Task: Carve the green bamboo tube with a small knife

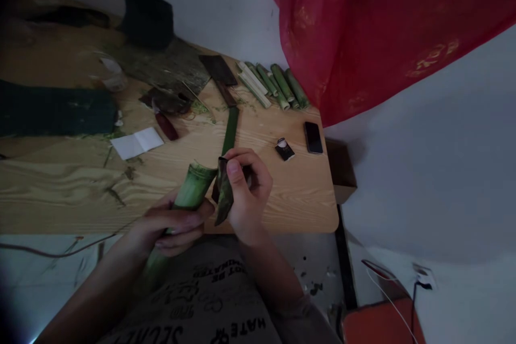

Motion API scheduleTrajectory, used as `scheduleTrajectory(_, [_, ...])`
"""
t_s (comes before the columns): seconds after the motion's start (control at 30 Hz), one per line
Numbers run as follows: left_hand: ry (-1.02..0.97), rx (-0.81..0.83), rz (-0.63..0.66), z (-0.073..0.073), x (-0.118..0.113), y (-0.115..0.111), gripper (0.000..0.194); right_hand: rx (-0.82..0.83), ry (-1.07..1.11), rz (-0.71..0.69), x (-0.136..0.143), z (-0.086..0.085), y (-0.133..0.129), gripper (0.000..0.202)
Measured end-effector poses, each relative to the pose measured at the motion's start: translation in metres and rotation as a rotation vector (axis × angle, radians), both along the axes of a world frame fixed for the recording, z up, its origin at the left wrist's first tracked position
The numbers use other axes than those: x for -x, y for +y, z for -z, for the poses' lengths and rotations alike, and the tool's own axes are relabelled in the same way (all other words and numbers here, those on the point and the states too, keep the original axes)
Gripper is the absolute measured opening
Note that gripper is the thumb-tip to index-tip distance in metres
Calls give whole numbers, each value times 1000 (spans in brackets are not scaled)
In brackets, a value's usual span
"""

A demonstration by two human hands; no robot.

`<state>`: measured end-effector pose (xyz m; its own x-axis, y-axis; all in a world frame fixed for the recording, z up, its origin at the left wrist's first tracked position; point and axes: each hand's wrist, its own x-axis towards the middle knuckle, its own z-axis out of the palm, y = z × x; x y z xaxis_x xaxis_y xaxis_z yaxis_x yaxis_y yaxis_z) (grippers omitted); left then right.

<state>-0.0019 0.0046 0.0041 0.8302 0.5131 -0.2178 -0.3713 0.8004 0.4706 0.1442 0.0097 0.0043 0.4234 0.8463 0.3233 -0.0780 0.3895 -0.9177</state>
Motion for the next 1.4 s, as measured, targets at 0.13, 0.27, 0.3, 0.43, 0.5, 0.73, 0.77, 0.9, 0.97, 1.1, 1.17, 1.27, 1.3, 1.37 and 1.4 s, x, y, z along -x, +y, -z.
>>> scheduleTrajectory(0.13, [-28,-10,-13,2,-1,-2,25,-4,-70,23,-5,-3,0,19])
scheduleTrajectory(0.27, [-12,-1,-5,1,-2,-3,27,-137,-208,120,-11,-10,-1,14])
scheduleTrajectory(0.3, [-13,4,-3,0,-2,-3,26,-181,-271,136,-11,-12,-3,12])
scheduleTrajectory(0.43, [-20,20,4,0,-4,-3,23,-281,-579,148,-10,-15,-9,7])
scheduleTrajectory(0.5, [1,23,4,1,-6,-3,21,-297,-670,162,-11,-15,-10,7])
scheduleTrajectory(0.73, [-71,49,118,3,-7,-3,14,-405,-696,172,-18,-13,-7,5])
scheduleTrajectory(0.77, [-132,73,134,4,-6,-2,17,-419,-688,174,-18,-11,-6,5])
scheduleTrajectory(0.9, [-323,158,197,7,-6,1,32,-443,-714,194,-17,-6,-3,7])
scheduleTrajectory(0.97, [-292,172,190,9,-6,2,23,-456,-751,196,-16,-6,-3,8])
scheduleTrajectory(1.1, [-255,215,163,12,-5,3,15,-505,-754,167,-18,0,-4,7])
scheduleTrajectory(1.17, [-310,235,216,14,-4,4,23,-492,-729,160,-19,5,-5,7])
scheduleTrajectory(1.27, [-339,254,275,18,-6,6,42,-479,-732,180,-21,9,-5,4])
scheduleTrajectory(1.3, [-325,261,272,19,-7,6,48,-485,-746,186,-22,9,-6,2])
scheduleTrajectory(1.37, [-282,282,229,21,-8,6,56,-495,-765,186,-23,5,-6,4])
scheduleTrajectory(1.4, [-257,292,207,21,-9,6,57,-489,-780,160,-24,3,-6,6])
